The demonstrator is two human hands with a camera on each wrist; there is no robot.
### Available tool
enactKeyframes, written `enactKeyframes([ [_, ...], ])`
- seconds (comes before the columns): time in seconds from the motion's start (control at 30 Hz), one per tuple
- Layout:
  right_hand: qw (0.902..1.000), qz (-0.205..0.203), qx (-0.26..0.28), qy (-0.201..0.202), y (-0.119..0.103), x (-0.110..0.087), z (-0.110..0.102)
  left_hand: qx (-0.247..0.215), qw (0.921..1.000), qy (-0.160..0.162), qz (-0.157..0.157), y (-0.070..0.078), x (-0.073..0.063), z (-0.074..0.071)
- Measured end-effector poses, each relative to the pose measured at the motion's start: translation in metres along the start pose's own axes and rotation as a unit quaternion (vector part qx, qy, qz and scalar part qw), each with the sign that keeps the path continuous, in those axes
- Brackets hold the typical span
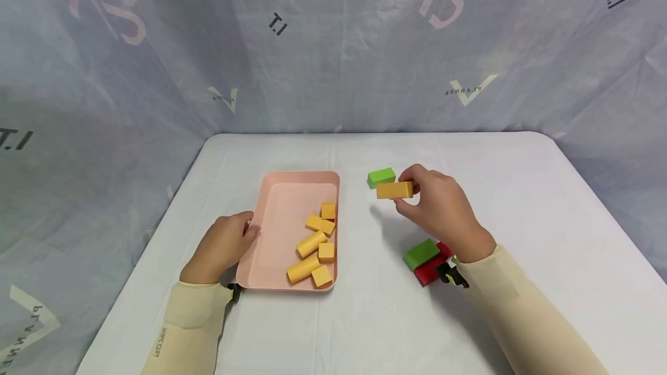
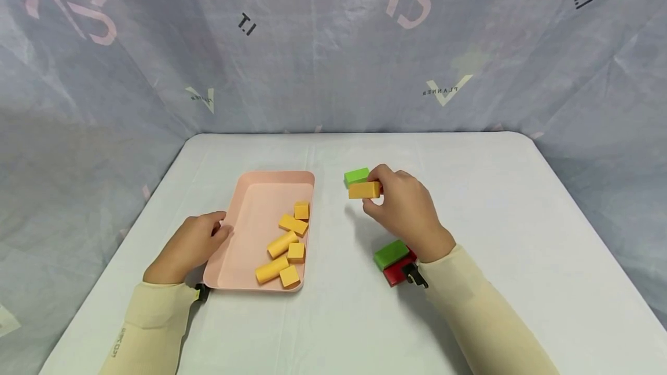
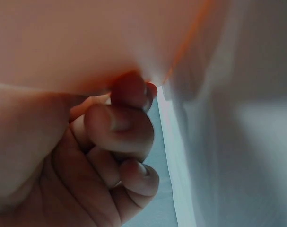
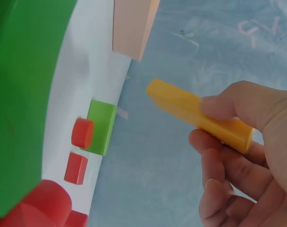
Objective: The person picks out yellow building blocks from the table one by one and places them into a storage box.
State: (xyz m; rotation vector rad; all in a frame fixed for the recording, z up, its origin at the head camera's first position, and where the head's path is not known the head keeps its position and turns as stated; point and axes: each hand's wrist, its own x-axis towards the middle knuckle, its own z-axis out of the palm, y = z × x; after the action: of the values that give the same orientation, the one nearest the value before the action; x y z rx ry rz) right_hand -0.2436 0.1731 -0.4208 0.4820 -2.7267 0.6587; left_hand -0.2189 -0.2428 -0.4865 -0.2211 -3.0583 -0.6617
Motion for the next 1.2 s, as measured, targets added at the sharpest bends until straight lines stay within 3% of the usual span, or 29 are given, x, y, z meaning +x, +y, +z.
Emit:
enactKeyframes([
  [0.37,0.9988,-0.048,0.002,0.012,-0.01,-0.003,0.01,0.004,1.0,0.005,0.005,0.0,-0.001,0.0],
  [0.7,0.9986,-0.052,0.004,-0.001,-0.021,-0.007,0.016,0.007,0.9999,0.006,0.009,0.001,-0.001,0.0],
  [1.2,0.9955,-0.093,0.011,0.016,-0.041,-0.008,0.025,0.003,1.0,0.006,0.004,0.001,-0.001,-0.001],
])
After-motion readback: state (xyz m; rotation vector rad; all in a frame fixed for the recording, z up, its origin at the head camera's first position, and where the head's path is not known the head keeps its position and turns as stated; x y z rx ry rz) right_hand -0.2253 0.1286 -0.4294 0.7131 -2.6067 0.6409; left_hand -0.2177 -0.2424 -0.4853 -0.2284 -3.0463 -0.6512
